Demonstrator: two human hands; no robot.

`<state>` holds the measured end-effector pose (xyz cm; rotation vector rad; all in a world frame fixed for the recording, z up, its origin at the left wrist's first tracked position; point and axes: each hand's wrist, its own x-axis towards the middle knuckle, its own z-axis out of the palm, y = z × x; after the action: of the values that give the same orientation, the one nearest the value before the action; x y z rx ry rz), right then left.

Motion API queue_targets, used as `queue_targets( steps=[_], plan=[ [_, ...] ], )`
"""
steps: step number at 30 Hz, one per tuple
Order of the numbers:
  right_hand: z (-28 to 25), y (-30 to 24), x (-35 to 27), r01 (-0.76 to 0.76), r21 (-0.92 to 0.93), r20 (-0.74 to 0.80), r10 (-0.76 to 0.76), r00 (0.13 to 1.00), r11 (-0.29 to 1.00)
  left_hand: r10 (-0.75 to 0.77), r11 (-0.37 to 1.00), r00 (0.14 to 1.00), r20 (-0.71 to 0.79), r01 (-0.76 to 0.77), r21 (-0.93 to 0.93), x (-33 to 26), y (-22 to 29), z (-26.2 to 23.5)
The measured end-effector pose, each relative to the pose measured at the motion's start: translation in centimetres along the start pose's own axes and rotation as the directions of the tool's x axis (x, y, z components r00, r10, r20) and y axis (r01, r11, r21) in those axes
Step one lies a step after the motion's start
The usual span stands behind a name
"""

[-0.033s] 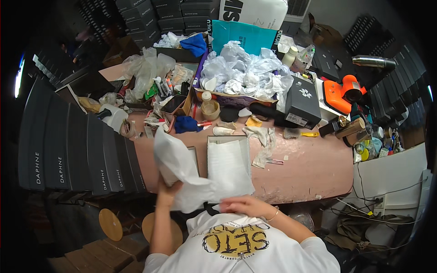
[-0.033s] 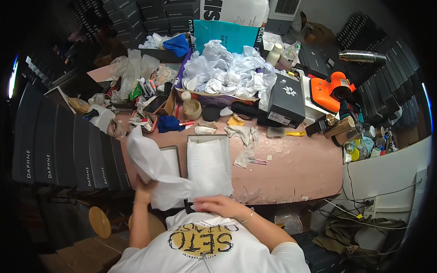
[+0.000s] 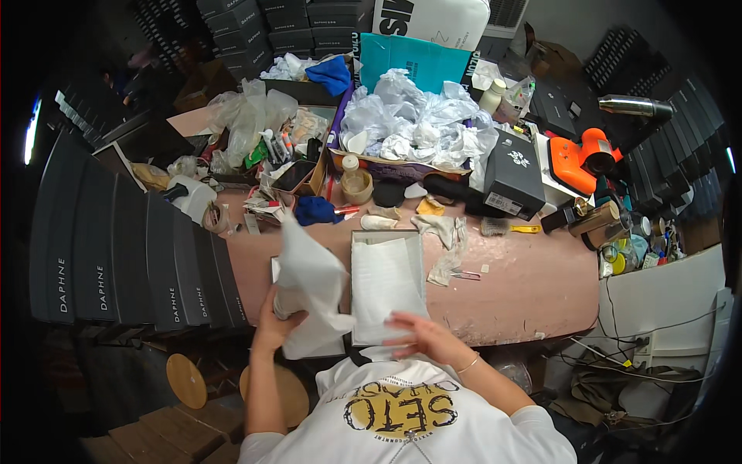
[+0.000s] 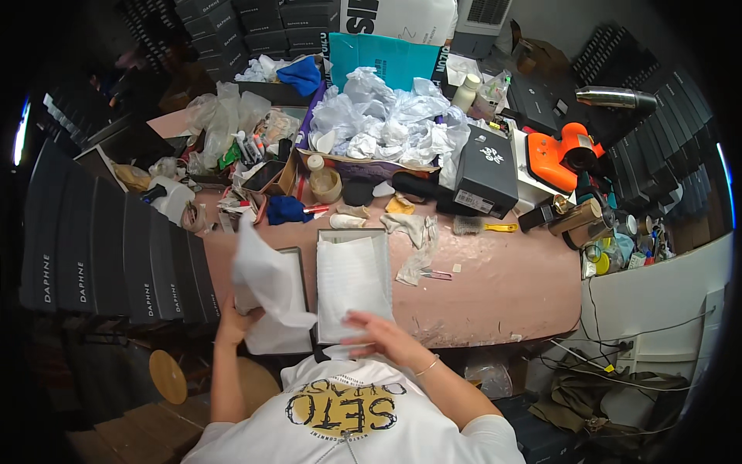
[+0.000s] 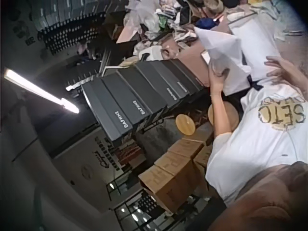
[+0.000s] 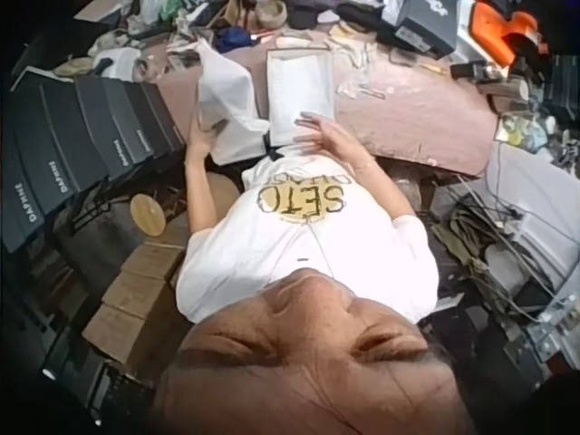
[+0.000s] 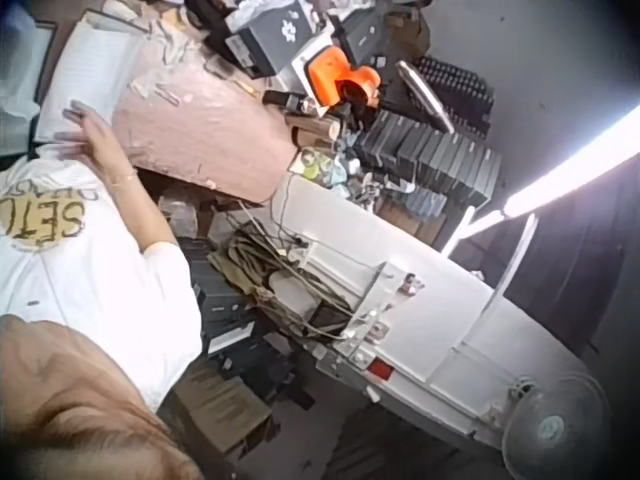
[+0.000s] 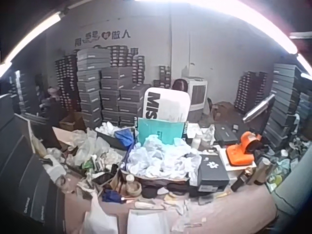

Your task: Inspecting shoes, wrapping them in protective paper, and packing them into shoe boxes at a factory station.

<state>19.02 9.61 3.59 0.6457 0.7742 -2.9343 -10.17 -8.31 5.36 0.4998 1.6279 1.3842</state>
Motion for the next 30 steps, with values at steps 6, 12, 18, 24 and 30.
queue_targets(
  steps=[6,12,18,24,30],
  plan=[
    [1.9,-0.8,0.5,0.191,-0.960,0.063,-0.505,0.861,0.206,0.163,0.979,0.982,-0.101,-0.174,-0.111,6.6,0.5,7.3],
    [-8.1,1.5,6.6,-0.235,-0.969,-0.242,-0.506,0.828,0.078,-0.276,0.947,0.960,0.039,0.279,-0.161,10.7,-13.8,19.3],
    [-12.0,2.3,2.2,-0.286,-0.696,-0.615,-0.342,0.711,0.658,-0.071,0.952,0.996,0.053,0.052,0.303,12.3,-17.0,18.8],
    [-13.9,7.2,6.2,0.118,-0.344,-0.663,-0.330,0.672,0.931,0.096,0.931,0.994,0.051,-0.107,0.350,12.0,-17.0,17.2],
    [-4.5,1.9,1.7,0.163,-0.909,0.391,-0.654,0.648,-0.383,-0.027,0.985,0.981,-0.191,0.059,0.164,14.3,-21.1,18.2]
  ],
)
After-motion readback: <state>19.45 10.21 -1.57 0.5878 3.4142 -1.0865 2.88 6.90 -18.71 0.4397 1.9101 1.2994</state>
